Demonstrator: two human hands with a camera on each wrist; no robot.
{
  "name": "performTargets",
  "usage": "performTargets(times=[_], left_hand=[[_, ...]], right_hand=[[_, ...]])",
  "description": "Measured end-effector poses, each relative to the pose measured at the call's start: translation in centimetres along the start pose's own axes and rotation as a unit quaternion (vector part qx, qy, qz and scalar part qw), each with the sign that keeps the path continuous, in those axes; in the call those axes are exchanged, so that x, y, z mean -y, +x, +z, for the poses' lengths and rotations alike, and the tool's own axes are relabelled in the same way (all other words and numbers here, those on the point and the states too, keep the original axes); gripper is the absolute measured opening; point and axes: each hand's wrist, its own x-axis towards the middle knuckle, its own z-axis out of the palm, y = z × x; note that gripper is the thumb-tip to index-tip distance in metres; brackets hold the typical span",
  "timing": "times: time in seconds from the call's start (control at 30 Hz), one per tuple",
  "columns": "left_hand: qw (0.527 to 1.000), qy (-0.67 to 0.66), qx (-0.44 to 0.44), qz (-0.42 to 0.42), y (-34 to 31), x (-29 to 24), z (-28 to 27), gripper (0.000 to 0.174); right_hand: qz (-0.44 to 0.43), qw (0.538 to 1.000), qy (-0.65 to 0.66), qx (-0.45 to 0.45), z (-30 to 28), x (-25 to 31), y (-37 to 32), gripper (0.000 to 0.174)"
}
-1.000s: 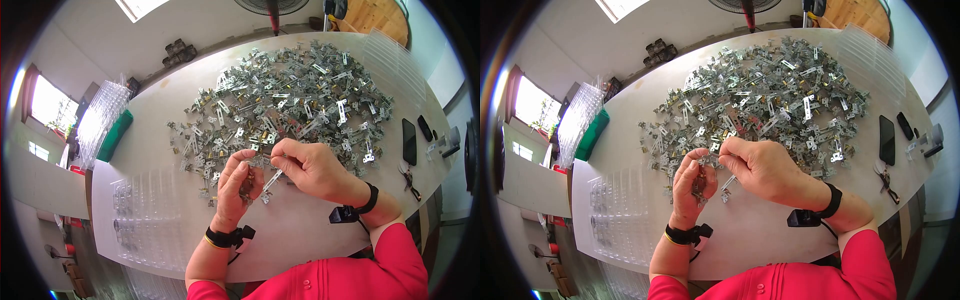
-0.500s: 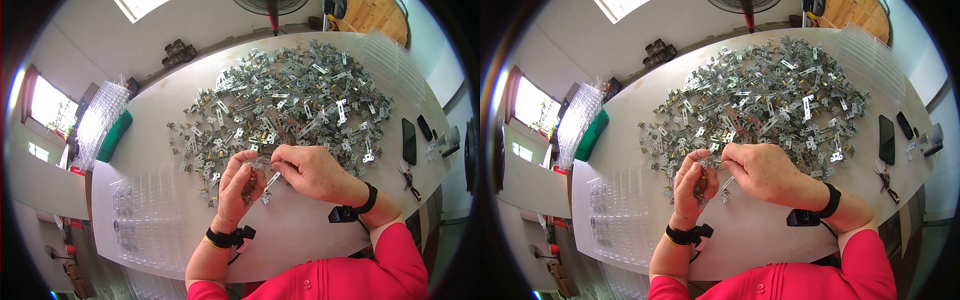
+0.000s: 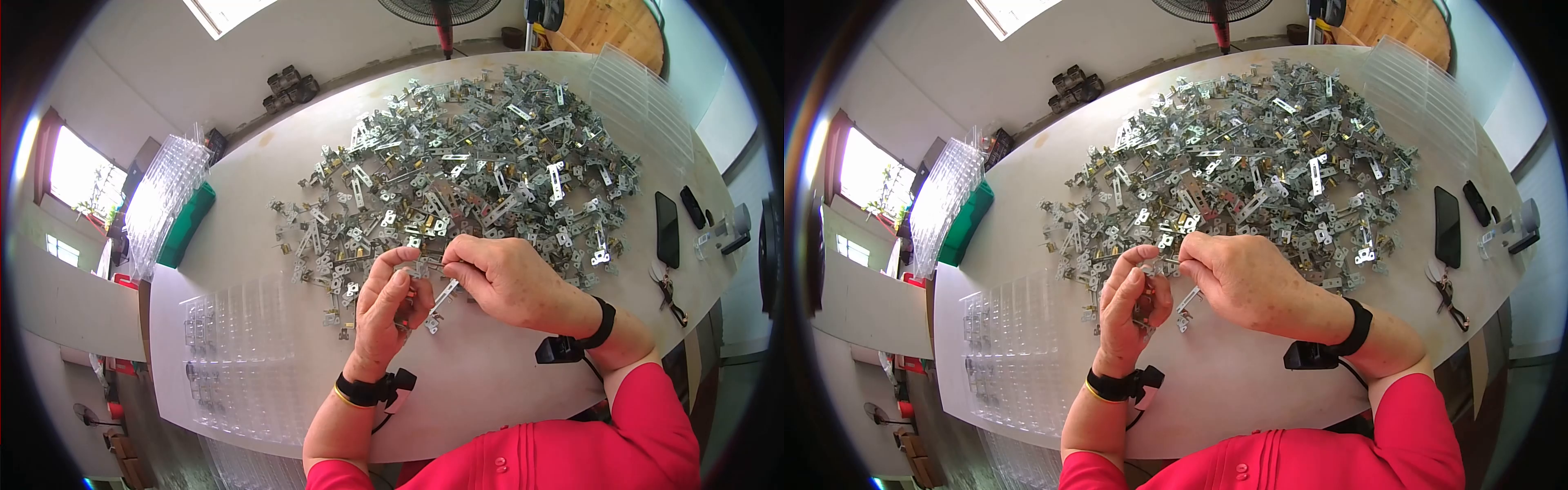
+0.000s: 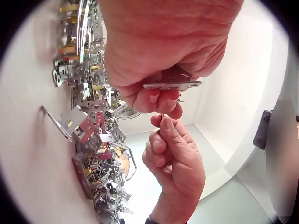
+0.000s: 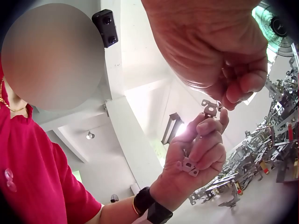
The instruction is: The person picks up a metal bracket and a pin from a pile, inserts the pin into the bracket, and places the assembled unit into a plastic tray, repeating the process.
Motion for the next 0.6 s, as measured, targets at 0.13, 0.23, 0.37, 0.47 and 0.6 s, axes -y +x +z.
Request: performTargets(times=[0.13, 0.23, 0.37, 0.47, 0.6], left_hand=[[1.000, 0.010, 0.001, 0.005, 0.0, 0.0, 0.0, 0.041], [1.000, 0.022, 0.015, -0.007, -0.1, -0.2, 0.0, 0.044], [0.999, 0.037, 0.027, -0.004, -0.2, 0.2, 0.3, 0.047], [0.997, 0.053, 0.057, 0.007, -0.1, 0.4, 0.0, 0.050], [0.995, 0.074, 0.070, 0.007, -0.1, 0.5, 0.0, 0.057]], right_hand=[[0.020, 1.000, 0.016, 0.014, -0.2, 0.1, 0.0, 0.009], [0.038, 0.998, 0.031, 0.031, -0.3, 0.3, 0.1, 0.009], [0.052, 0.996, 0.072, 0.029, 0.0, -0.1, 0.1, 0.012], [0.081, 0.991, 0.088, 0.059, -0.3, 0.0, 0.1, 0.016], [0.122, 0.970, 0.157, 0.139, -1.0, 0.0, 0.4, 0.022]])
